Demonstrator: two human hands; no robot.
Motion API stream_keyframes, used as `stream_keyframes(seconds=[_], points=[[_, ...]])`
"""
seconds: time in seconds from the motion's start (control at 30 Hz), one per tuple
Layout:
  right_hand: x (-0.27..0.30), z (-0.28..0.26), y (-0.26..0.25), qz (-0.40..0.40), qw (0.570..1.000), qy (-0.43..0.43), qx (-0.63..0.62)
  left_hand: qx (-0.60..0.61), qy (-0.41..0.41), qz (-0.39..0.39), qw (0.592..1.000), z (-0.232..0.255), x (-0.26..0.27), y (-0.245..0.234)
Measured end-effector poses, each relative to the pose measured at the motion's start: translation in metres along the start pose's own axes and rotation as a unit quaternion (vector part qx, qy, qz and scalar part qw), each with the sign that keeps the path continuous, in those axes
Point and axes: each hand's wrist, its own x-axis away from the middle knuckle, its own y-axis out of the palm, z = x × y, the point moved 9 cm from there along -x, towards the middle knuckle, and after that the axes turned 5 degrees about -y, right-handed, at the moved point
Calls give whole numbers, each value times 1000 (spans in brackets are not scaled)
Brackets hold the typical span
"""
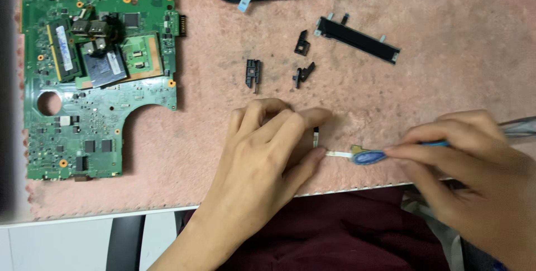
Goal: The person uses a toothbrush to clean various small electronic components and ribbon cables laid out on a pink mat. They pick up each item, brush it, and place it back down, repeating this process for multiple parts including a black plastic frame and several connectors.
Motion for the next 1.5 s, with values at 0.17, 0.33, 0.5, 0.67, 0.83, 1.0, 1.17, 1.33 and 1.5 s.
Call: stream_keyframes(seconds=[0.17, 0.33, 0.5, 0.67, 0.83, 1.0, 1.17, 1.33, 1.5], points=[[3, -2, 3, 36, 999, 3, -14, -14, 7, 14, 1000, 4, -2, 1], [12, 11, -2, 8, 1000, 0, -14, -7, 5, 17, 1000, 7, -3, -2], [4, -2, -6, 79, 997, -23, -4, -24, -4, 6, 1000, 5, -4, 1], [12, 14, -7, 43, 999, 28, -2, -17, -5, 9, 1000, 7, -5, -2], [6, 4, -8, 79, 997, -10, 23, 14, -7, 14, 1000, 6, -6, -3], [18, 20, -19, 54, 998, 16, 15, -10, 12, 12, 1000, 11, -5, -3], [21, 59, -28, 82, 986, 141, 18, 20, 68, 26, 997, 29, -4, -10], [10, 77, -19, 151, 974, 171, -11, 65, 110, 36, 991, 47, -7, -3], [6, 82, -6, 165, 973, 159, -26, -21, 145, 4, 989, 46, -7, 30]])
